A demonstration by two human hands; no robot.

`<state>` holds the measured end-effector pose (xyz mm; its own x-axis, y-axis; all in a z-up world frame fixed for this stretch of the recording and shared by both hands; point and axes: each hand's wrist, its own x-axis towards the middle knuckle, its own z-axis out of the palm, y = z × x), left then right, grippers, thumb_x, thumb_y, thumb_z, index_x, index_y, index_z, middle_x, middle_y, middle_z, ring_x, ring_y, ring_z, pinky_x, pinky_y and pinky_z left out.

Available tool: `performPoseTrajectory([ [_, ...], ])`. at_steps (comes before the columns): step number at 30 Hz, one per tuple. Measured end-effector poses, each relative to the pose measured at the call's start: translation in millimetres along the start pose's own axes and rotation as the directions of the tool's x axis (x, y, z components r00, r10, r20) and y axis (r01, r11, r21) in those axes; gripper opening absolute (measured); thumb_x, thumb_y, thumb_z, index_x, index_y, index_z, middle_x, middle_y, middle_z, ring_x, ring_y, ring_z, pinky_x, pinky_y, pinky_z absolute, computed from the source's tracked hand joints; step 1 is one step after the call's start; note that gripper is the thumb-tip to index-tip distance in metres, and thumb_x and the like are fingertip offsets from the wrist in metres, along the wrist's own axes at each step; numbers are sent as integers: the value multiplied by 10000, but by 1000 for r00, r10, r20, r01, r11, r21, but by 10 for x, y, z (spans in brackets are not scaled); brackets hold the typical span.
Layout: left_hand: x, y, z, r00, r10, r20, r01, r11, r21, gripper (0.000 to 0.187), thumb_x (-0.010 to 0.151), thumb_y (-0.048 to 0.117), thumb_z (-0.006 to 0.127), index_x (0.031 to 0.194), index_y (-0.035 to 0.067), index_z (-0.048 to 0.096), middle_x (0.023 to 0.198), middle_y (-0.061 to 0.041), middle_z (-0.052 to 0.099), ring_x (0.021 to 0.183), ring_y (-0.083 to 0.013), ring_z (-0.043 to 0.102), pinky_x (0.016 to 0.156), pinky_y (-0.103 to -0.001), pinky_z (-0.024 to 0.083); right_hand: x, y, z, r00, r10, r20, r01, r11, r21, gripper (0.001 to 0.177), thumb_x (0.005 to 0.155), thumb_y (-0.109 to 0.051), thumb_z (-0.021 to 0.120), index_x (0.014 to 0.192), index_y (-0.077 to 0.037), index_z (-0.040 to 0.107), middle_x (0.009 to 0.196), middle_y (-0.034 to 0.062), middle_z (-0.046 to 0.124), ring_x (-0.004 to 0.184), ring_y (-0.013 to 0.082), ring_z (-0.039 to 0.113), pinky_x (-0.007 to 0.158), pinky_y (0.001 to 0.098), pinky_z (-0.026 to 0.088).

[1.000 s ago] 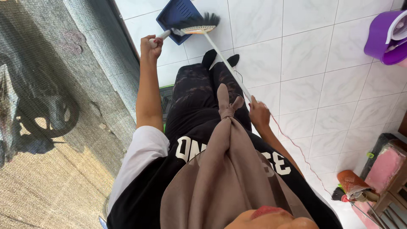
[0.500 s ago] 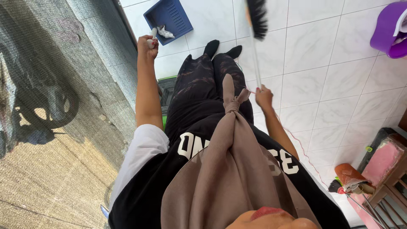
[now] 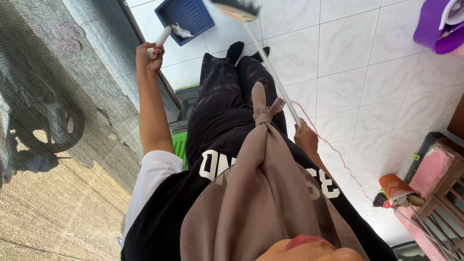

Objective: The person sweeps debris from a tiled floor into a long-handled dustpan using a small broom by hand. They move the dustpan across the floor to collect gathered dirt from multiple spots.

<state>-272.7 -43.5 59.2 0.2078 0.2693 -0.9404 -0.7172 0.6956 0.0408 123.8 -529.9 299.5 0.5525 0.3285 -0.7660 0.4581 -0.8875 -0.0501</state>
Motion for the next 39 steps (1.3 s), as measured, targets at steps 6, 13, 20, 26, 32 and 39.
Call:
performPoseTrajectory([
  [6, -307, -236, 188, 989, -82, 120, 90, 994, -69, 647, 851, -114, 506, 1425, -139, 207, 1038, -246, 499, 694, -159, 485, 475, -202, 423, 240, 827, 400, 934, 354, -48, -325, 899, 295, 281, 1064, -284, 483, 1112, -26, 584, 755, 192, 631, 630, 333, 616, 543, 453, 491],
  [13, -456, -621, 976, 951, -103, 292, 156, 973, -167, 668, 853, -96, 514, 1446, -129, 208, 1037, -196, 488, 732, -151, 493, 490, -195, 434, 1676, 1516, 667, 736, 384, 558, -491, -264, 830, 217, 1041, -163, 397, 859, -61, 454, 667, -26, 382, 487, 54, 286, 401, 196, 229],
  [20, -781, -796, 1651, 831, -187, 524, 288, 951, -116, 483, 883, -85, 500, 1335, -121, 334, 1064, -176, 493, 735, -117, 479, 514, -177, 436, 1643, -178, 1073, 731, 199, 653, -677, 90, 730, 91, 1016, -214, 477, 929, -200, 453, 635, -8, 383, 464, 99, 305, 414, 238, 232],
  [26, -978, -879, 1799, 744, -177, 644, 308, 947, -96, 122, 947, -96, 480, 1004, 4, 440, 897, -64, 452, 755, -97, 469, 483, -161, 407, 1758, -1161, 1487, 671, -21, 741, -652, 460, 603, 205, 1051, -314, 562, 971, -126, 554, 693, -6, 466, 525, 99, 374, 487, 257, 308],
  [32, -1391, -666, 1759, 690, -124, 713, 296, 947, -122, 143, 927, -78, 484, 901, 50, 426, 871, -40, 423, 636, -79, 436, 481, -155, 398, 2019, -1436, 1365, 723, -166, 670, -419, 667, 617, 369, 1086, -413, 646, 1013, -51, 655, 752, -4, 549, 585, 100, 443, 560, 276, 384],
  [39, -2079, -553, 1402, 729, -11, 685, 278, 919, -281, 420, 908, -81, 459, 1316, -81, 360, 1106, -156, 496, 703, -87, 449, 498, -182, 388, 1876, -1549, 491, 739, -673, -38, 674, 738, 23, 271, 1051, -264, 596, 1190, -36, 643, 864, 261, 702, 787, 470, 673, 722, 558, 528],
])
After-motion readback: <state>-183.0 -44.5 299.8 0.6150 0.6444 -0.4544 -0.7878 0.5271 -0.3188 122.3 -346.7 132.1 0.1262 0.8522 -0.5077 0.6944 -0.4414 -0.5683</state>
